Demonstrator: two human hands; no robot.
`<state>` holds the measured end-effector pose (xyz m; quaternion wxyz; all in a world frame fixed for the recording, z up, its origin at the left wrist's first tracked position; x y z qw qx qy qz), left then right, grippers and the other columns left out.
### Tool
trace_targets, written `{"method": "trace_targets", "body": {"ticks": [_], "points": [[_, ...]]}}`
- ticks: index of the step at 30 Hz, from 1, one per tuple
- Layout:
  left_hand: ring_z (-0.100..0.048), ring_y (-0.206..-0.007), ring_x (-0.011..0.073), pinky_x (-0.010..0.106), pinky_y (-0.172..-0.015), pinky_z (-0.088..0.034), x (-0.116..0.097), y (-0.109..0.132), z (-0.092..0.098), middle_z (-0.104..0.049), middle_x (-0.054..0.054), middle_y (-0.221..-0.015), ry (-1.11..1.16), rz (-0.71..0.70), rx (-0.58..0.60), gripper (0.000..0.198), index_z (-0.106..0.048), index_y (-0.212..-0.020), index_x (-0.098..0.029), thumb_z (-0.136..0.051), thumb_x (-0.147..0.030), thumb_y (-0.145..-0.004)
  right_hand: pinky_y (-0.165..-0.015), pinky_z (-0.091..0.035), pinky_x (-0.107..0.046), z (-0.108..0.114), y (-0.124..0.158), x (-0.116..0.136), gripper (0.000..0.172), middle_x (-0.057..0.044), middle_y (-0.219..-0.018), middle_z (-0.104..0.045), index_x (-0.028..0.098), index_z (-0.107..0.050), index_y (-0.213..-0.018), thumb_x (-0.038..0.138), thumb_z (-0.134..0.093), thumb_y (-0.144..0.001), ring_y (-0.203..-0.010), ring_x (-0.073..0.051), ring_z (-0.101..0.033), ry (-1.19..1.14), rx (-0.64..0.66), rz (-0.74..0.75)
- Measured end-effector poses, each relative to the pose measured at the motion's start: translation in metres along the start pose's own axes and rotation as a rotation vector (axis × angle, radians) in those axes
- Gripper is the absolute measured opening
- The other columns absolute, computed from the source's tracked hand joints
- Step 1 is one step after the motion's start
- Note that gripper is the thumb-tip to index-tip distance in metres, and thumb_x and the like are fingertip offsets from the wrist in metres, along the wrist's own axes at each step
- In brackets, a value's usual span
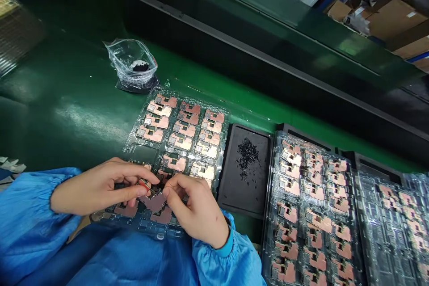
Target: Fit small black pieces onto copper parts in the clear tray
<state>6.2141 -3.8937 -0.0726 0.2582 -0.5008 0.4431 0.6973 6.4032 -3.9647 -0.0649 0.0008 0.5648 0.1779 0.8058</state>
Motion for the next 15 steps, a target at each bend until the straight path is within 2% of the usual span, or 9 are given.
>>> {"method": "trace_targets", "body": {"ticks": [7,15], "points": [[-0.07,-0.056,0.0133,0.019,-0.054,-0.057,0.0025,0.0036,-0.0009,-0.072,-0.003,-0.064,0.144,0.084,0.014,0.025,-0.073,-0.117,-0.024,-0.062,-0.03,-0.094,-0.05,-0.044,-0.022,-0.0029,0.0028,-0.0043,0.031,0.001,-0.07,-0.064,0.019,-0.066,-0.091,0.046,-0.056,-0.102,-0.055,-0.01,-0.054,-0.278,0.101,-0.111],[-0.069,-0.054,0.0131,0.019,-0.051,-0.057,0.0031,0.0046,0.0001,-0.07,-0.003,-0.061,0.154,0.127,0.009,0.026,-0.073,-0.116,-0.026,-0.064,-0.033,-0.093,-0.05,-0.044,-0.022,-0.0024,0.0013,0.0001,0.027,0.0,-0.072,-0.064,0.02,-0.068,-0.093,0.041,-0.055,-0.102,-0.059,-0.011,-0.055,-0.287,0.1,-0.083]]}}
Point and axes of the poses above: each hand's wrist, its own y-axis away from the middle knuckle, its own z-axis out of the back of the hand, x = y × z, the point moved 4 cm from there along -y, towards the middle knuckle
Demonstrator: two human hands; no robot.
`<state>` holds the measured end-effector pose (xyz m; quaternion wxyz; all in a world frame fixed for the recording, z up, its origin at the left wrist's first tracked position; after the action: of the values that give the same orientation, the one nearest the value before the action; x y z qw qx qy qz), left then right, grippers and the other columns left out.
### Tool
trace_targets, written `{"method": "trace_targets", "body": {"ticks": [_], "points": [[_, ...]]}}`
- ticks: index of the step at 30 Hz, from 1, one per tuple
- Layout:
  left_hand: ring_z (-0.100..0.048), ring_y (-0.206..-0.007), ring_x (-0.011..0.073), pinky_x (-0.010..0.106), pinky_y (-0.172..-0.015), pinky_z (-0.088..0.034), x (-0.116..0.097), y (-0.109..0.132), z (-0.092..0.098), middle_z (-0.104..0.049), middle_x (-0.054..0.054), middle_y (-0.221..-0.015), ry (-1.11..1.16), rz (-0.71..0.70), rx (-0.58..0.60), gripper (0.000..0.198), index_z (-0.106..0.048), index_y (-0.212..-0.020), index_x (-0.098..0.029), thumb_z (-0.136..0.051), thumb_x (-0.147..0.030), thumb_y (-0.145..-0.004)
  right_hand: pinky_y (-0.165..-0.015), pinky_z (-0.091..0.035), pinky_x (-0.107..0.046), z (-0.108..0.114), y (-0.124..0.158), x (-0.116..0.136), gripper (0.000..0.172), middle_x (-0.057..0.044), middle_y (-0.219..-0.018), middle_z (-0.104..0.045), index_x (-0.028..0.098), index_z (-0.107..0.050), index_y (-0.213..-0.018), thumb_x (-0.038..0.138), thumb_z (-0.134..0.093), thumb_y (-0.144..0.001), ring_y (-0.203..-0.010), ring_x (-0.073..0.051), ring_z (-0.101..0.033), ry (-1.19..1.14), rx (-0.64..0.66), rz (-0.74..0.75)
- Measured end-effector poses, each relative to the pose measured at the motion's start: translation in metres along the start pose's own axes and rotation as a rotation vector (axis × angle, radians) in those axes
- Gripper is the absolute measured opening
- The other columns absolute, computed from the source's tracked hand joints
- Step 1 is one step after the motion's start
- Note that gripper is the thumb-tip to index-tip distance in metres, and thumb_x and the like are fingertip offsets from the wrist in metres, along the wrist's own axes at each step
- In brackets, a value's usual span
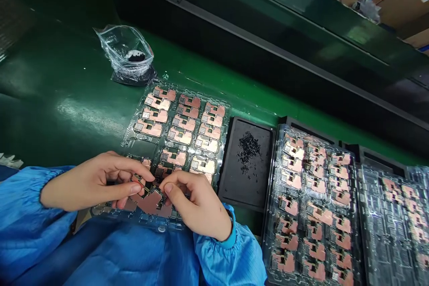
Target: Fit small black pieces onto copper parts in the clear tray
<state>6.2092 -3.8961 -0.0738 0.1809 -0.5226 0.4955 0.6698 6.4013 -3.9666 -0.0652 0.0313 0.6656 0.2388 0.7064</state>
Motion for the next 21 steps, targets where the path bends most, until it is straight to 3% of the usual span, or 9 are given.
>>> {"method": "trace_targets", "body": {"ticks": [4,7,12,14,16,18,21], "points": [[-0.07,-0.056,0.0137,0.02,-0.054,-0.058,-0.002,-0.001,-0.001,-0.072,-0.002,-0.066,-0.06,-0.032,-0.01,0.028,-0.073,-0.118,-0.025,-0.061,-0.036,-0.095,-0.059,-0.045,-0.024,-0.002,0.0,-0.003,0.018,0.001,-0.07,-0.062,0.02,-0.064,-0.084,0.031,-0.06,-0.097,-0.064,-0.012,-0.055,0.089,-0.079,0.041],[-0.071,-0.065,0.0143,0.022,-0.059,-0.057,-0.004,0.002,-0.004,-0.074,-0.001,-0.076,-0.258,-0.103,-0.054,0.026,-0.073,-0.117,-0.027,-0.058,-0.037,-0.098,-0.059,-0.042,-0.024,-0.004,-0.001,-0.006,0.016,0.003,-0.067,-0.058,0.02,-0.061,-0.081,0.025,-0.059,-0.096,-0.062,-0.011,-0.053,0.195,-0.122,0.062],[-0.071,-0.096,0.0172,0.027,-0.084,-0.057,0.0,0.014,-0.002,-0.075,-0.001,-0.106,-0.542,-0.141,-0.168,0.025,-0.072,-0.113,-0.031,-0.05,-0.037,-0.104,-0.063,-0.046,-0.026,-0.013,-0.005,-0.003,0.017,0.0,-0.078,-0.066,0.021,-0.065,-0.092,0.03,-0.055,-0.102,-0.07,-0.014,-0.061,0.335,-0.047,0.072],[-0.069,-0.1,0.0186,0.028,-0.083,-0.056,0.004,0.018,0.008,-0.073,0.0,-0.107,-0.567,-0.116,-0.225,0.027,-0.073,-0.108,-0.031,-0.048,-0.041,-0.105,-0.065,-0.05,-0.028,-0.012,0.0,0.001,0.015,-0.002,-0.089,-0.07,0.022,-0.066,-0.104,0.034,-0.056,-0.103,-0.075,-0.016,-0.064,0.377,-0.083,0.088],[-0.069,-0.092,0.019,0.025,-0.071,-0.056,0.008,0.018,0.024,-0.072,0.002,-0.107,-0.561,-0.07,-0.338,0.03,-0.074,-0.108,-0.03,-0.05,-0.049,-0.103,-0.066,-0.053,-0.029,-0.001,0.013,0.003,0.02,-0.005,-0.098,-0.072,0.023,-0.066,-0.115,0.037,-0.059,-0.102,-0.079,-0.018,-0.067,0.42,-0.233,0.099],[-0.068,-0.087,0.02,0.023,-0.06,-0.053,0.013,0.016,0.041,-0.072,0.003,-0.109,-0.562,-0.044,-0.463,0.035,-0.074,-0.108,-0.029,-0.053,-0.056,-0.1,-0.067,-0.054,-0.031,0.02,0.033,0.002,0.024,-0.007,-0.1,-0.072,0.024,-0.066,-0.119,0.039,-0.059,-0.102,-0.082,-0.02,-0.068,0.502,-0.466,0.083],[-0.069,-0.091,0.0205,0.019,-0.059,-0.052,0.024,0.008,0.056,-0.072,-0.003,-0.108,-0.553,-0.066,-0.533,0.03,-0.074,-0.104,-0.029,-0.06,-0.055,-0.096,-0.071,-0.055,-0.035,0.058,0.075,-0.01,0.025,-0.01,-0.098,-0.073,0.021,-0.066,-0.115,0.039,-0.055,-0.102,-0.085,-0.024,-0.068,0.73,-0.811,-0.041]]}}
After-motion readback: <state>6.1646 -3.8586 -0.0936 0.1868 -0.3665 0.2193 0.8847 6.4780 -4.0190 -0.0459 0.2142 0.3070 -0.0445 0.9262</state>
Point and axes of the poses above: each hand's wrist, its own y-axis away from the middle knuckle, its own z-axis out of the back of the hand, x = y × z, the point moved 4 cm from there along -y, towards the middle knuckle
